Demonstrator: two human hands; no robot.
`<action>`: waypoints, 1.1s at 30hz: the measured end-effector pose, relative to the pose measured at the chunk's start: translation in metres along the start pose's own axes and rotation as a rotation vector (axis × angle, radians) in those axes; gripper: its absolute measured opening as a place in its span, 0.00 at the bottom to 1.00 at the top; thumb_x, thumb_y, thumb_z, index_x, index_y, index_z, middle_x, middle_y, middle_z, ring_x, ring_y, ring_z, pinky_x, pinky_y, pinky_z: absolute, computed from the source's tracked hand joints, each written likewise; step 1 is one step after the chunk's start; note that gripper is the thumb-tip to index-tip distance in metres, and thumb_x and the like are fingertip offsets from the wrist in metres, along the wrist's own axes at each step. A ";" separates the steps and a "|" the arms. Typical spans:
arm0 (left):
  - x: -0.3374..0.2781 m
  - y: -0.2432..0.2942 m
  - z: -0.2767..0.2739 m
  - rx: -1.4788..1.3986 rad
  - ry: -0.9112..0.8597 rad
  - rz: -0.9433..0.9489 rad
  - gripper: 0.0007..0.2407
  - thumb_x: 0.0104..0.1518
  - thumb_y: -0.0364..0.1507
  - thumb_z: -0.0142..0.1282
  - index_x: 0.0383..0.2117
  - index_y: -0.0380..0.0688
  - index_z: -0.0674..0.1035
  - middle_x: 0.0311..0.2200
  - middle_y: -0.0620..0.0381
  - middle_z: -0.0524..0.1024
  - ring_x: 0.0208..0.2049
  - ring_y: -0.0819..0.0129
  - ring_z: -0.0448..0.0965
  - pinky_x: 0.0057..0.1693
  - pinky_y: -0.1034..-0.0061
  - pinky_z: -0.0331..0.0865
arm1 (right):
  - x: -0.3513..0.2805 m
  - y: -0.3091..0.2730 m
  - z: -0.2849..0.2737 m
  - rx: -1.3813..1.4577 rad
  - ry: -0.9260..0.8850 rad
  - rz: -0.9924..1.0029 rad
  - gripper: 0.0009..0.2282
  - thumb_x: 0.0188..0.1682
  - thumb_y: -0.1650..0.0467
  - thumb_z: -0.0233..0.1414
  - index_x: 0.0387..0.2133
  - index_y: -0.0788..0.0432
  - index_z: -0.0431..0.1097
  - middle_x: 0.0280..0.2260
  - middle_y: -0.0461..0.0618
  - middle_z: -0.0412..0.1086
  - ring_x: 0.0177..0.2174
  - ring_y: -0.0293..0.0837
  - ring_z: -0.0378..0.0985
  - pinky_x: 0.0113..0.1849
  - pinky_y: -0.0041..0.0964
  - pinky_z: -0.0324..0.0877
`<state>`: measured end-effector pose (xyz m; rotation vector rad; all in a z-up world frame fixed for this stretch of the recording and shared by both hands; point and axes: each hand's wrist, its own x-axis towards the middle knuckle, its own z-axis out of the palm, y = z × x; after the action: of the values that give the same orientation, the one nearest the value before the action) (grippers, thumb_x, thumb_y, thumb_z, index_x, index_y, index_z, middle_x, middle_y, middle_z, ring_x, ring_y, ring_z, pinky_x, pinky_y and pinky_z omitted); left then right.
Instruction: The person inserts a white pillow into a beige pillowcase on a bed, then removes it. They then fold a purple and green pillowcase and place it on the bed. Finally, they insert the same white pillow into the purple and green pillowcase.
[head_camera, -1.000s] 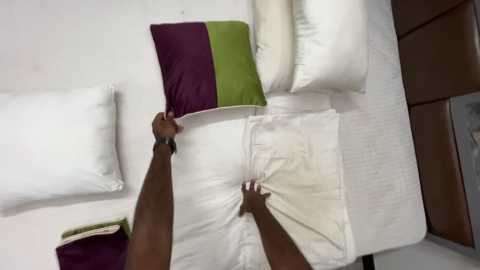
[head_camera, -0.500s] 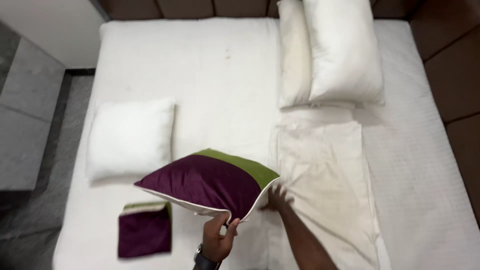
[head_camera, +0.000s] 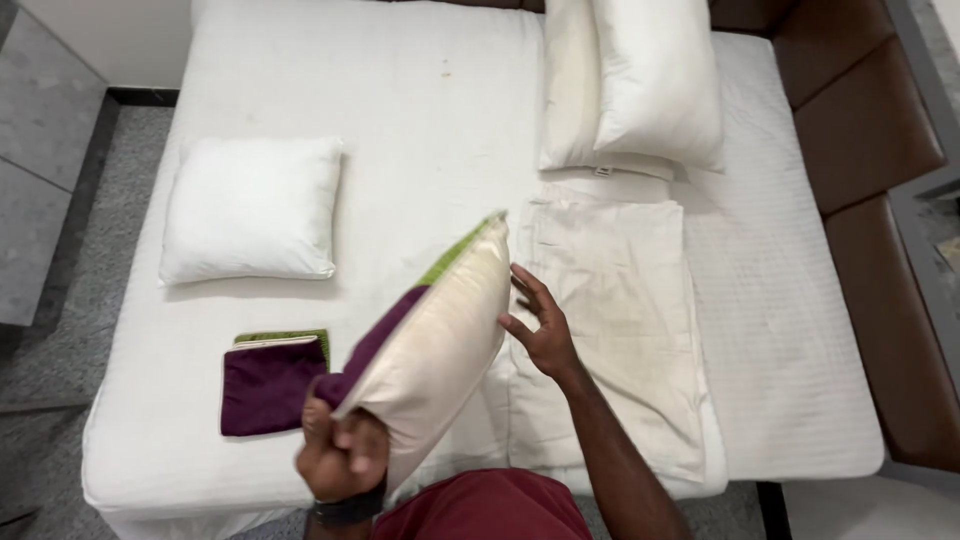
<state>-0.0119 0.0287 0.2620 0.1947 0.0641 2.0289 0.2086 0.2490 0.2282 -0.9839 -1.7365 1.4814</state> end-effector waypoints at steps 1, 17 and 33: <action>-0.001 0.006 -0.027 -0.004 -0.003 -0.008 0.10 0.68 0.33 0.51 0.45 0.37 0.73 0.21 0.55 0.75 0.15 0.66 0.75 0.26 0.74 0.70 | -0.004 -0.004 0.002 -0.003 0.009 0.000 0.35 0.48 0.69 0.61 0.69 0.55 0.51 0.70 0.53 0.52 0.67 0.52 0.56 0.63 0.51 0.59; -0.059 -0.034 -0.297 2.016 0.527 -0.347 0.27 0.55 0.35 0.65 0.60 0.45 0.67 0.62 0.39 0.61 0.59 0.42 0.69 0.61 0.56 0.68 | -0.112 0.188 0.069 -0.979 -0.756 0.360 0.47 0.47 0.58 0.60 0.72 0.51 0.32 0.74 0.45 0.24 0.64 0.54 0.58 0.56 0.51 0.64; 0.036 -0.035 -0.350 1.969 0.729 -0.093 0.07 0.62 0.29 0.59 0.33 0.39 0.76 0.34 0.52 0.74 0.34 0.60 0.73 0.45 0.64 0.70 | -0.084 0.213 0.015 -0.107 0.068 0.554 0.25 0.54 0.62 0.54 0.64 0.57 0.59 0.45 0.52 0.76 0.37 0.43 0.80 0.39 0.39 0.72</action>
<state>-0.0547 0.0904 -0.0830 0.5810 2.3896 1.1167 0.2672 0.1873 0.0155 -1.6488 -1.5772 1.6658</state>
